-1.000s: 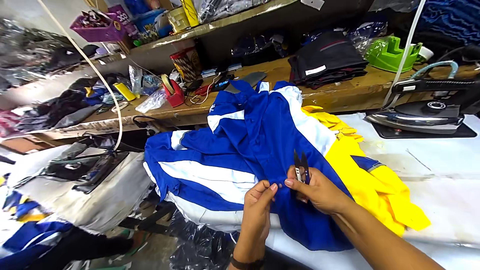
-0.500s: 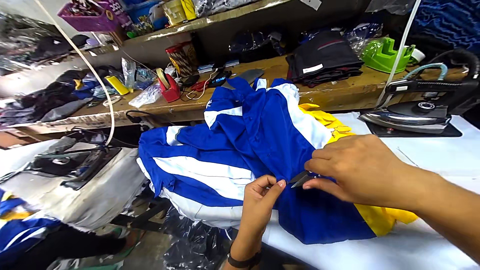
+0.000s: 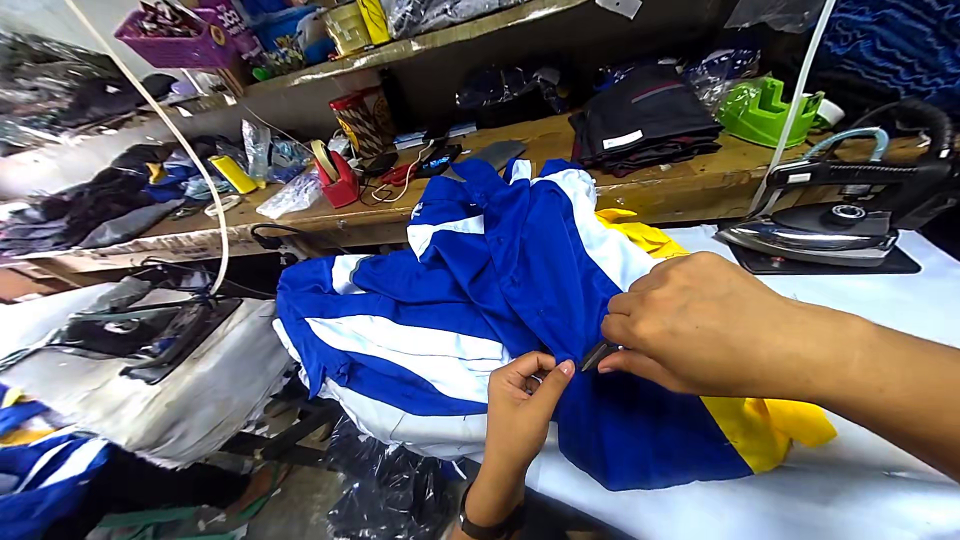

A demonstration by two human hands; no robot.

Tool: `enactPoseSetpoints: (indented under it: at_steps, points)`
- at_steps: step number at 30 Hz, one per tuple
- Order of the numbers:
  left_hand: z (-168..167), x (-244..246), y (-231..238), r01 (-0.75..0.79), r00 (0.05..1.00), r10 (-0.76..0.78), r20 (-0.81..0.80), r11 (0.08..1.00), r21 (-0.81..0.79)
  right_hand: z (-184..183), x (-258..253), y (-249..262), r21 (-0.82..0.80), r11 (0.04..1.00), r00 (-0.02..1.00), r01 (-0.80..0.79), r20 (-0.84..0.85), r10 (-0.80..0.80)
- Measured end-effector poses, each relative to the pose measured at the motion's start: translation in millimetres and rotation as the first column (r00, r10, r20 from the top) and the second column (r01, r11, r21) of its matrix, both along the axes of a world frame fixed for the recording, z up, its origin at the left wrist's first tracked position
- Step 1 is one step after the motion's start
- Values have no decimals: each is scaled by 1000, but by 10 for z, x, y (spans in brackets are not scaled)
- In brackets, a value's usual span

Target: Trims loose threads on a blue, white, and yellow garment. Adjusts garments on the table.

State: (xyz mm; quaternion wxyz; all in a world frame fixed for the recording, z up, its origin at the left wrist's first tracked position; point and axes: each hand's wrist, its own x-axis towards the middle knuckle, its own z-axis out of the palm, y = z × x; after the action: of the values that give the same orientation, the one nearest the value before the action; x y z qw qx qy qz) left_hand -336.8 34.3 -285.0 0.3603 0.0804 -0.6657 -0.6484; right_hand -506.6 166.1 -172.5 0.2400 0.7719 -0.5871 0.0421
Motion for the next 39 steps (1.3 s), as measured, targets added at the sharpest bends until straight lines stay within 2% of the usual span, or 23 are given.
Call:
enactPoseSetpoints:
  at_steps: [22,32,39]
  points:
    - [-35,-2,-36,-22,1000,23,8,999,-48,74,21,-143,99,994,999,-47,15,46]
    - [-54,-1,-88,17,998,-6,68,986,-166,124,79,-203,171,984,998,-59,-1,60]
    - [-17,13,-123,43,996,-28,89,984,-175,183,109,-233,178,982,998,-66,-7,69]
